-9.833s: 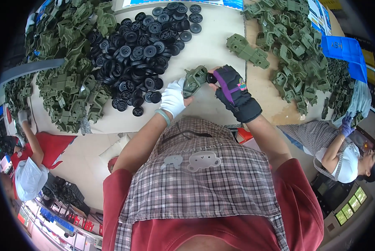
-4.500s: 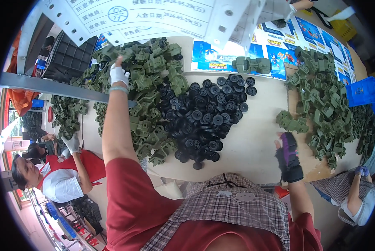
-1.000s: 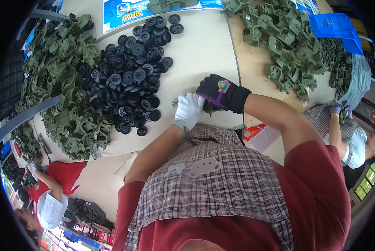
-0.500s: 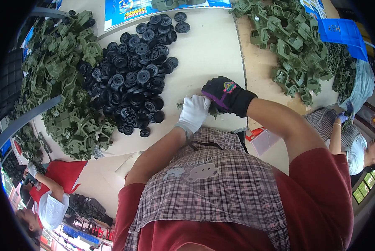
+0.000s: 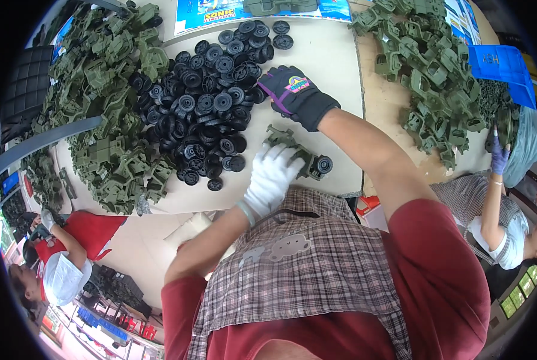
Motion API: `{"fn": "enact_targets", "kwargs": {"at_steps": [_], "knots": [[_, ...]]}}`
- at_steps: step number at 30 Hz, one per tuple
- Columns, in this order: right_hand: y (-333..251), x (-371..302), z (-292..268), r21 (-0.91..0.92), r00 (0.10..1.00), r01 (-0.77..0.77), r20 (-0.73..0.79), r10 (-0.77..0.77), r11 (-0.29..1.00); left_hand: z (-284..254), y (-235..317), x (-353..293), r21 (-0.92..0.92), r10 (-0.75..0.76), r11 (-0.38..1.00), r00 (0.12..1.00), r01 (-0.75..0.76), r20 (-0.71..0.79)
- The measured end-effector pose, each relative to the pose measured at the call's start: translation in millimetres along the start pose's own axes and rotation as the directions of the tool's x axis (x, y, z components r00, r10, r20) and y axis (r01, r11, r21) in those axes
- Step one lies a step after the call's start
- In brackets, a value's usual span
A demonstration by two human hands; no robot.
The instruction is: The person assembles small green plastic components and attaches black plastic wheels by hand.
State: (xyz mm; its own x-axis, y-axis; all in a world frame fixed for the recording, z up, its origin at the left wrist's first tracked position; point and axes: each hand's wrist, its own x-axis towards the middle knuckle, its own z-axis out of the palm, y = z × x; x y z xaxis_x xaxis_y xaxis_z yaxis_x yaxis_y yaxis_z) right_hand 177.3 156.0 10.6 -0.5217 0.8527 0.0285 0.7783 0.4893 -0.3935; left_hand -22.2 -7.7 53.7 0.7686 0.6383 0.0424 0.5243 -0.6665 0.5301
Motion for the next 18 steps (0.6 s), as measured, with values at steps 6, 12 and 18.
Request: {"fn": "enact_targets", "kwargs": {"at_steps": [6,12,18], "knots": [[3,-25,-9,0.156,0.99,-0.126,0.076,0.115,0.98,86,3,-47,-0.797,-0.796,0.248,0.585,0.55,0.156],[19,-158,-25,0.422,0.861,-0.474,0.038,0.507,0.773,102,17,34,-0.948,-0.861,-0.159,0.432,0.275,0.27],[6,-166,-47,0.052,0.834,-0.544,0.141,0.533,0.837,106,-13,57,-0.752,-0.756,0.32,0.633,0.577,0.164]]}}
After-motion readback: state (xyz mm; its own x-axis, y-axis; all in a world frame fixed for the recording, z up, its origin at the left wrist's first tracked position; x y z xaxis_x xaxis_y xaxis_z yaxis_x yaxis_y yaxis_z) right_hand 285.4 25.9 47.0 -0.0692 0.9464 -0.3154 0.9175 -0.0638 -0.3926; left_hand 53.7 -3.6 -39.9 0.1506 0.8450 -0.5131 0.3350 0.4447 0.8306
